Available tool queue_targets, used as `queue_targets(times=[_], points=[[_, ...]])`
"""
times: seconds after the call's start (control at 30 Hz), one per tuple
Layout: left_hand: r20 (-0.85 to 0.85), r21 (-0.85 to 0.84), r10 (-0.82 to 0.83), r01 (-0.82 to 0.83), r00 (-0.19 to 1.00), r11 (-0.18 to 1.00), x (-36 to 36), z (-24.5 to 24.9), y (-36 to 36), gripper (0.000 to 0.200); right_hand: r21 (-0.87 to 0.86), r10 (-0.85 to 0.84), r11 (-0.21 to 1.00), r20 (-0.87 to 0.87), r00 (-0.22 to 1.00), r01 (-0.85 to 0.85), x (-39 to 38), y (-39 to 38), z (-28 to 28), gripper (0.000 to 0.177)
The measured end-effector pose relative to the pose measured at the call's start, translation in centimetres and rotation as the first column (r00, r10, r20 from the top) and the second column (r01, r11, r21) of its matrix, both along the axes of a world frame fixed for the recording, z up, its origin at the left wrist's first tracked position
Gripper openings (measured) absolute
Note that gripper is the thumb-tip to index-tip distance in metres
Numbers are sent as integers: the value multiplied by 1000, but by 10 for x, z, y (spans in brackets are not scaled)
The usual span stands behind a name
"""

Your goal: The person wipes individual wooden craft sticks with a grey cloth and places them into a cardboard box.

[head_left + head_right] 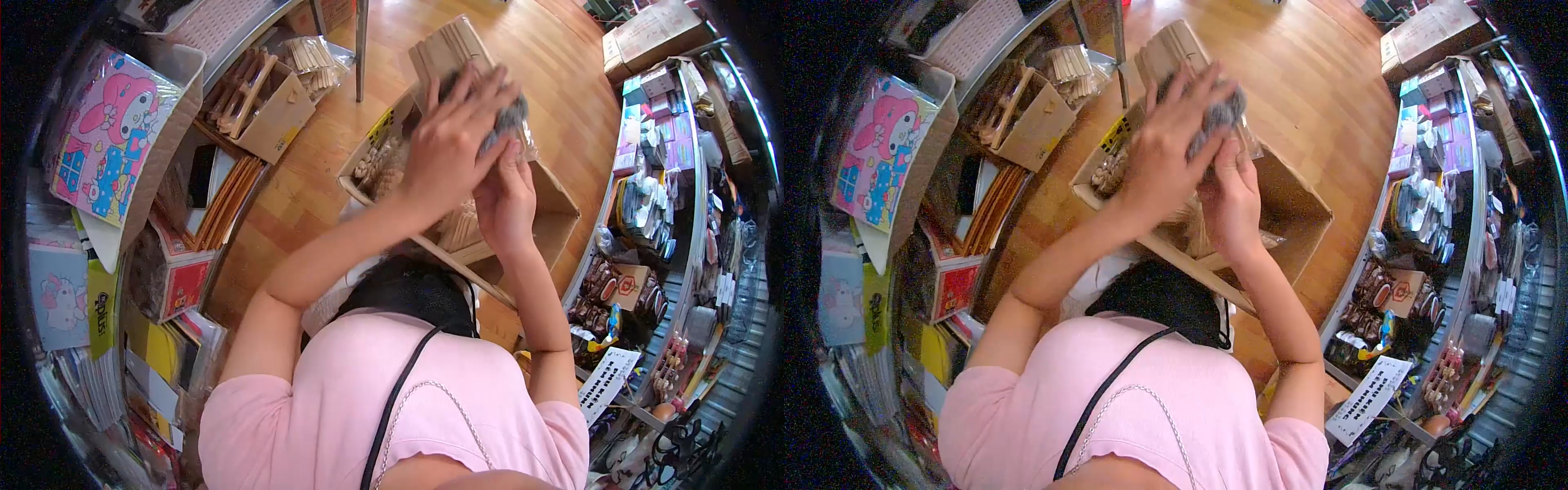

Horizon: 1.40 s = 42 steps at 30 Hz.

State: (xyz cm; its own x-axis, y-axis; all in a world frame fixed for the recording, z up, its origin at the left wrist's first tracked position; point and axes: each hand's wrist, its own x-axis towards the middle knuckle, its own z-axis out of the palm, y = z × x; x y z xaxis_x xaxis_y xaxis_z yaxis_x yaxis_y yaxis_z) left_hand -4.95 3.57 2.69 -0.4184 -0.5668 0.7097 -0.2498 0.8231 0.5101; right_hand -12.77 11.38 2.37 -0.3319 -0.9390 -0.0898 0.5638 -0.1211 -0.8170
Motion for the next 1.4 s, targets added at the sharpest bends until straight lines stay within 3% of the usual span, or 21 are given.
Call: queue_targets(times=[0.17, 0.23, 0.3, 0.37, 0.4, 0.43, 0.47, 0.5, 0.57, 0.6, 0.67, 0.7, 0.77, 0.9, 0.97, 1.07, 1.13, 1.2, 1.27, 1.33, 1.4], points=[[-40, 72, 178, -175, 983, 982, 8, 11, -58, 39, 109, 13, 994, 23, 1000, -16, 19, 10, 7, 37], [-138, 443, 57, 10, 989, 897, 17, 3, -60, 39, 168, -16, 986, 27, 1000, 12, 10, 9, 1, 34], [-149, 405, 34, 30, 988, 914, 18, -10, -33, 39, 220, -48, 975, 32, 998, 40, -5, 5, -10, 31], [-156, 376, 8, 52, 988, 925, 18, -11, 3, 40, -8, 27, 1000, 98, 995, -26, -18, 3, -21, 22], [16, 217, 34, -37, 999, 975, 17, -8, 22, 41, -2, 25, 1000, 97, 995, -25, -9, -2, -9, 22], [179, 38, 89, -97, 980, 995, 15, -5, 32, 42, 150, -130, 982, 91, 987, 116, 7, -9, 15, 19], [179, 46, 87, -97, 980, 994, 13, -3, 28, 42, 298, -280, 921, 60, 958, 250, 17, -11, 28, 18], [151, 3, 95, -96, 984, 995, 10, 0, 13, 43, 299, -281, 921, 62, 958, 251, 16, -9, 23, 18], [161, -133, 174, -153, 972, 979, 6, 4, -19, 44, 94, -20, 996, 93, 995, 11, 7, -1, 4, 17], [163, -135, 173, -152, 971, 979, 8, 6, -36, 44, 93, -21, 996, 95, 995, 12, 2, 2, -4, 17], [12, 143, 170, -170, 985, 975, 15, 9, -60, 44, -3, 124, 992, 64, 990, -124, -7, 7, -13, 15], [12, 142, 170, -170, 985, 975, 19, 6, -59, 44, -4, 123, 992, 65, 990, -123, -5, 6, -11, 15], [8, 226, 208, -204, 978, 952, 24, -6, -49, 44, 161, -92, 983, 24, 995, 87, 2, 1, -2, 18], [58, 114, 120, -126, 991, 985, 13, -16, 20, 45, 129, -100, 988, 87, 991, 88, -2, -7, 3, 20], [202, -90, 147, -131, 968, 987, 9, -11, 27, 39, 192, -138, 974, 96, 986, 117, 6, -10, 15, 21], [189, -107, 92, -73, 978, 992, 5, -5, -5, 41, 230, -127, 969, 130, 983, 95, 0, -8, 1, 20], [205, -101, 92, -73, 974, 992, 12, -2, -37, 38, 132, 53, 989, 125, 991, -70, -7, -6, -16, 20], [112, 186, 137, -156, 984, 970, 20, -1, -60, 41, 175, 23, 984, 116, 993, -43, 2, -4, -2, 19], [130, 122, 205, -221, 970, 968, 22, -14, -53, 42, 281, -54, 959, 62, 997, 35, 5, -6, 3, 21], [146, 57, 281, -292, 948, 955, 25, -16, -29, 43, 250, -73, 967, 59, 996, 56, -4, -8, -3, 20], [206, 46, 123, -135, 971, 990, 19, -11, 20, 45, 107, -49, 994, 107, 993, 37, -10, -12, -9, 24]])
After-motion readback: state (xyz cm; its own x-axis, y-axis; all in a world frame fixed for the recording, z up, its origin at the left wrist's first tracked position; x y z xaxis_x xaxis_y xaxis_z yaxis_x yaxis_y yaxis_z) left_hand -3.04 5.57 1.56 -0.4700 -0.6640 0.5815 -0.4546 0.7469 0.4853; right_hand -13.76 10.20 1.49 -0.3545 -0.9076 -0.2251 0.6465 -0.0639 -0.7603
